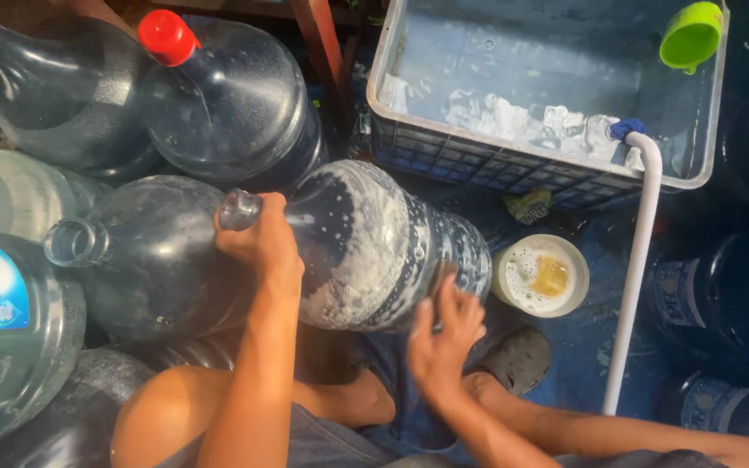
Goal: Scrubbing the exterior surface of a large plastic water jug with an abrasive pad
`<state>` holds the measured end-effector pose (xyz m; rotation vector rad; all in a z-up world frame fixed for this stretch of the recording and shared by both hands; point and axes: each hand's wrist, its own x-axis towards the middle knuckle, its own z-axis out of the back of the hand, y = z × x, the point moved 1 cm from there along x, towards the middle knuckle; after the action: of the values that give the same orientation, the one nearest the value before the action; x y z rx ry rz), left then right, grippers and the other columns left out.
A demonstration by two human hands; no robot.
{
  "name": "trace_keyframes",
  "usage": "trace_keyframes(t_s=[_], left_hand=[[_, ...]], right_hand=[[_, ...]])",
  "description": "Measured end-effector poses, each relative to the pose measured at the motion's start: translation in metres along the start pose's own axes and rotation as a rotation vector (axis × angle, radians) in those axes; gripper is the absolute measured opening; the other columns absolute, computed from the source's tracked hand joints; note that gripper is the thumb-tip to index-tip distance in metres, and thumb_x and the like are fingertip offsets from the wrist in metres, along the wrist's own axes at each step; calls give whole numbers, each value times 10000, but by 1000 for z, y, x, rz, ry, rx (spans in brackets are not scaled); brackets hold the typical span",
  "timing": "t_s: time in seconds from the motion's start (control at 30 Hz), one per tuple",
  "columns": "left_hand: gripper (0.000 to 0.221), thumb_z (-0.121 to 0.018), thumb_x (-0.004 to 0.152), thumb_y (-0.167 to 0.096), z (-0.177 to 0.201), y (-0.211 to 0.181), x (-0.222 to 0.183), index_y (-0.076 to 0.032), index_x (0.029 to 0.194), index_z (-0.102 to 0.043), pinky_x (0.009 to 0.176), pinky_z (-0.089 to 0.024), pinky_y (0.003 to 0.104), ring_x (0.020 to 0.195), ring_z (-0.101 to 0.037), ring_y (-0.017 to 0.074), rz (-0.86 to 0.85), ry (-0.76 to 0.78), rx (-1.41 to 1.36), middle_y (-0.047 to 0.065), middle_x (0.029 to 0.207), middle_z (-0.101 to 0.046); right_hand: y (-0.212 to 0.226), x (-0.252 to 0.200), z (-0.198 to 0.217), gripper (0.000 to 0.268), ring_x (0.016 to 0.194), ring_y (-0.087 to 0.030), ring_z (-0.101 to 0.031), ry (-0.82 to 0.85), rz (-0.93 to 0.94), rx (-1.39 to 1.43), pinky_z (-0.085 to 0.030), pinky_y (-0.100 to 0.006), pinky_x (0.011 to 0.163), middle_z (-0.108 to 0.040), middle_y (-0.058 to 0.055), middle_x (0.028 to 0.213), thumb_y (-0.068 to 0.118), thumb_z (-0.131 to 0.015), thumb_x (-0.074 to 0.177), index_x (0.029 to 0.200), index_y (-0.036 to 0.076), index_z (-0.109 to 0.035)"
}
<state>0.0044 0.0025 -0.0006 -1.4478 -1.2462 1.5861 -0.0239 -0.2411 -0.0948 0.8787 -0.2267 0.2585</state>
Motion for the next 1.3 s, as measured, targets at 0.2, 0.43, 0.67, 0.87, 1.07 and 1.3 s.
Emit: trace_keyframes(t_s=[0.2,0.43,0.67,0.87,1.07,1.3], left_hand=[[411,-756,566,54,8,16,-8,-49,954,-667,733,-524,267,791,-663,128,-278,222,113,68,828,-672],[386,-767,608,-13,0,21,-4,-93,970,-660,683,-513,258,734,-608,90,-295,129,174,24,760,-649],[382,-731,599,19,0,7,-6,-54,967,-659,640,-526,261,735,-637,106,-205,15,111,40,779,-647],[519,-782,588,37,6,25,8,-37,1079,-631,710,-528,275,803,-646,121,-193,139,120,58,863,-679],[433,-764,589,39,6,21,-4,-68,992,-649,744,-513,256,809,-627,110,-247,162,126,40,782,-660],[363,-700,647,31,13,-4,-16,-100,980,-640,725,-553,240,740,-634,109,3,115,14,1,884,-638]], right_hand=[[-31,150,-27,417,1086,-373,-659,406,-475,71,-463,-486,939,-732,-34,1138,461,-597,841,1204,356,-774],[42,104,-3,373,1073,-393,-653,307,-317,-63,-337,-621,944,-705,-83,1105,276,-672,896,1265,240,-717],[49,-43,-9,568,1123,-362,-584,-85,112,-59,-372,-440,912,-559,-177,1229,236,-740,887,1390,13,-598],[34,77,-8,387,1020,-399,-534,95,8,-110,-356,-584,884,-585,-142,1108,192,-543,982,1324,68,-676],[44,87,9,360,1017,-460,-567,139,-103,15,-364,-614,903,-637,-206,1086,180,-593,973,1286,44,-706],[46,16,18,514,954,-327,-600,-107,201,113,-472,-449,782,-562,-193,1124,139,-653,950,1436,26,-530]])
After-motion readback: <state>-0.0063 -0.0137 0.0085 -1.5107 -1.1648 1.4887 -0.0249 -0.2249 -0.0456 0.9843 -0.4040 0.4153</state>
